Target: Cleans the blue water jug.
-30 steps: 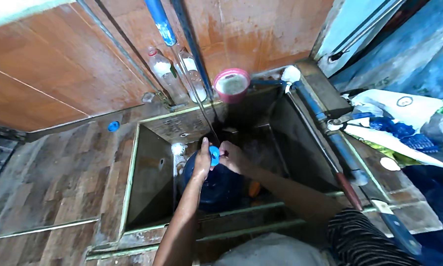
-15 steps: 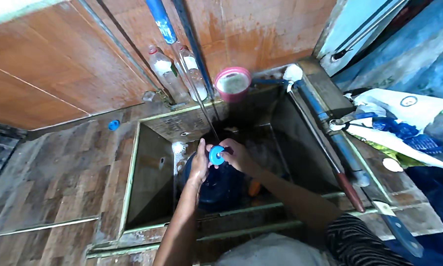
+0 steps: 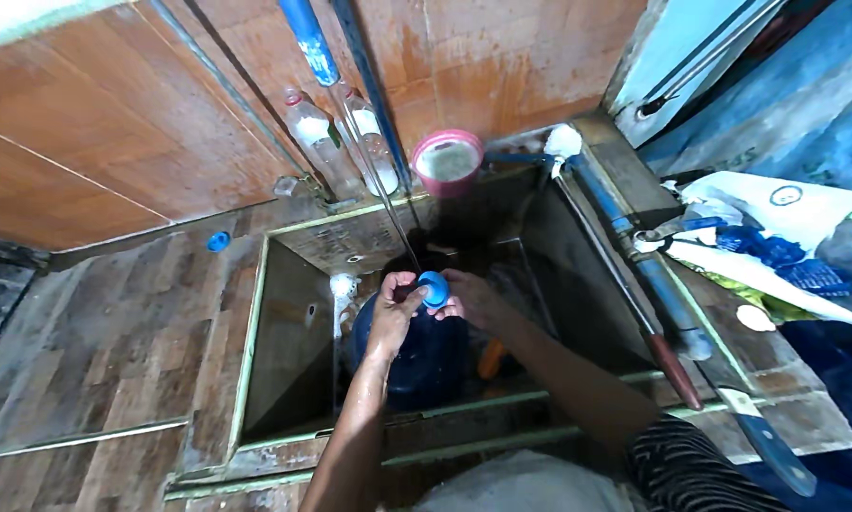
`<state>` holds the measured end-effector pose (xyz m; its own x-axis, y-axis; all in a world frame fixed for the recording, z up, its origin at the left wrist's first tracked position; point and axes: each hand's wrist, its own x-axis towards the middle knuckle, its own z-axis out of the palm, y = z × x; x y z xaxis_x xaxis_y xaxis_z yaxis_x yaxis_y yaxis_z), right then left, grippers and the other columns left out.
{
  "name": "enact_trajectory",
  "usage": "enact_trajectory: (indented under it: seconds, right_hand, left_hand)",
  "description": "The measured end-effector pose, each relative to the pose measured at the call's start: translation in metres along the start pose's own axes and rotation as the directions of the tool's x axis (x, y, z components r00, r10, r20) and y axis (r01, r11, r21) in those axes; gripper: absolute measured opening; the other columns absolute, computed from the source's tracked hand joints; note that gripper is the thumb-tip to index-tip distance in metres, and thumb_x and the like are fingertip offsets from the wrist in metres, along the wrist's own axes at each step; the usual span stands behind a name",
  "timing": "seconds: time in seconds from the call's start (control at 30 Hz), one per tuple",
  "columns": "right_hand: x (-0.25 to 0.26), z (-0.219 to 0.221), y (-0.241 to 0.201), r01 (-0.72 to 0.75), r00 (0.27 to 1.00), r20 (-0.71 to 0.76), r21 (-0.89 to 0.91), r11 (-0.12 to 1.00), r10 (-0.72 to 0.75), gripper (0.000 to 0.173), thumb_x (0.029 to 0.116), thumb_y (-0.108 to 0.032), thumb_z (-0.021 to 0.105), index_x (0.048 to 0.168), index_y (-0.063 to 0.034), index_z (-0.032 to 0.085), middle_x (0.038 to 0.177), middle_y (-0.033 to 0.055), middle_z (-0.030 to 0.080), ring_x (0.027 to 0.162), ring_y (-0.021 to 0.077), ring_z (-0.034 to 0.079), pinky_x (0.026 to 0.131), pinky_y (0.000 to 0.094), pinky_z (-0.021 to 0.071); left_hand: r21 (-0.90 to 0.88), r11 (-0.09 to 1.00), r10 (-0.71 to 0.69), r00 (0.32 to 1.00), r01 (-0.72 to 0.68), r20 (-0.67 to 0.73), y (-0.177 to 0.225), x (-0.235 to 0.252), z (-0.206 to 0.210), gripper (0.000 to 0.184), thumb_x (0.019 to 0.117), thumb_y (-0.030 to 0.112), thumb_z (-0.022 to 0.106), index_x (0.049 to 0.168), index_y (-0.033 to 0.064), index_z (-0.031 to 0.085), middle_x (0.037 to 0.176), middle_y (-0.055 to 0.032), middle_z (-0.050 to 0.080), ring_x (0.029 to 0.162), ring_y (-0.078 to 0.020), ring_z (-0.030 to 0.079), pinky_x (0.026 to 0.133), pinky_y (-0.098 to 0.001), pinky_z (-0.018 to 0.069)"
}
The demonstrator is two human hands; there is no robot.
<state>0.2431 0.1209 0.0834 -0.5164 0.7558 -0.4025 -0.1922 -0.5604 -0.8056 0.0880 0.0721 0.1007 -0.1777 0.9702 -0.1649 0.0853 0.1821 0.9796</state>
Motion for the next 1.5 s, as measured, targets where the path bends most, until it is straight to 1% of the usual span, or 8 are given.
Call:
enact_trajectory:
  seconds: [0.13,0.37,0.7,0.77,0.87,1.03,1.27,1.5]
  right_hand:
    - [-0.015,0.0,-0.008,0.11,0.992,0.067,-0.065,0.992,-0.105,0.044,0.1145,-0.027,0.028,0.122,0.005,0.057,0.096,0.0101,0.072,0.083,0.016,0.074,0.079,0.0302,0.0624]
    - [-0.036,-0.003,-0.025,0.251,0.967,0.166,-0.476,0.843,-0.194,0.026,0.1019,-0.014,0.063,0.116,0.0067,0.062,0.095,0.0071,0.069,0.079,0.0038,0.068,0.076,0.0198,0.0583]
    - [-0.028,-0.012,-0.013,0.239,0.97,0.15,-0.73,0.64,-0.191,0.027,0.1064,-0.016,0.054,0.118,0.007,0.063,0.092,0.0127,0.067,0.072,0.0113,0.064,0.07,0.0264,0.055]
    - [-0.024,-0.012,-0.002,0.361,0.879,0.153,-0.832,0.422,-0.452,0.027,0.1019,-0.012,0.058,0.115,0.01,0.066,0.11,0.0242,0.068,0.092,0.0307,0.069,0.084,0.0456,0.0568]
    - [-0.014,-0.012,0.014,0.448,0.601,0.201,-0.886,0.118,-0.774,0.021,0.0941,-0.01,0.068,0.107,0.0065,0.07,0.109,0.0258,0.066,0.083,0.0345,0.071,0.07,0.0466,0.0615]
    - [-0.014,-0.01,0.028,0.554,0.477,0.305,-0.833,0.012,-0.825,0.026,0.0901,-0.006,0.069,0.115,-0.0007,0.074,0.12,0.0261,0.065,0.096,0.0334,0.072,0.08,0.0415,0.0622]
    - [-0.03,-0.033,0.011,0.507,0.691,0.157,-0.801,0.318,-0.705,0.02,0.0939,-0.004,0.06,0.109,0.0051,0.07,0.119,0.0248,0.062,0.095,0.0274,0.066,0.079,0.0365,0.0583]
    - [-0.022,-0.014,0.002,0.606,0.606,0.539,-0.789,-0.099,-0.585,0.037,0.0918,0.001,0.06,0.123,-0.0127,0.075,0.107,0.023,0.067,0.098,0.0387,0.067,0.082,0.0502,0.0575]
  left_hand:
    - [-0.056,0.998,0.001,0.995,0.005,0.099,-0.001,0.002,-0.005,0.022,0.1021,0.003,0.054,0.122,-0.0042,0.06,0.09,-0.0028,0.069,0.072,-0.0063,0.066,0.07,-0.0215,0.0573]
    - [-0.004,0.996,0.09,0.947,-0.093,0.309,0.011,-0.004,-0.015,0.011,0.0963,0.001,0.058,0.107,0.0037,0.061,0.089,0.0039,0.071,0.078,-0.0048,0.069,0.076,-0.0229,0.0585]
    - [0.021,0.983,0.172,0.963,-0.18,0.207,-0.015,-0.009,0.005,0.005,0.096,0.001,0.059,0.1,0.0034,0.063,0.081,0.0075,0.066,0.07,0.0011,0.063,0.067,-0.0173,0.0543]
    - [0.024,0.986,0.158,0.977,-0.163,0.142,-0.015,-0.003,0.015,0.02,0.0973,0.001,0.058,0.117,-0.0037,0.06,0.091,0.0006,0.068,0.077,-0.0017,0.066,0.075,-0.0204,0.0569]
    - [-0.075,0.997,-0.021,0.993,0.03,0.114,0.007,-0.005,0.026,0.043,0.1072,0.01,0.046,0.149,-0.0003,0.043,0.128,-0.0127,0.062,0.097,-0.0122,0.068,0.084,-0.0281,0.0583]
    - [-0.314,0.938,-0.166,0.986,0.149,-0.027,0.015,-0.013,0.031,0.024,0.1106,0.012,0.04,0.115,-0.0024,0.058,0.083,-0.0063,0.07,0.065,-0.0118,0.069,0.063,-0.0262,0.0611]
    - [-0.359,0.921,-0.194,0.976,0.148,-0.095,0.011,-0.015,0.0,0.02,0.1087,0.007,0.042,0.106,-0.0035,0.059,0.088,-0.0134,0.072,0.069,-0.0213,0.074,0.064,-0.0314,0.0637]
    - [-0.131,0.982,-0.158,0.978,0.14,-0.139,0.012,-0.014,-0.002,0.017,0.1069,0.007,0.049,0.094,-0.0022,0.057,0.075,-0.0086,0.069,0.056,-0.0149,0.069,0.054,-0.0269,0.0604]
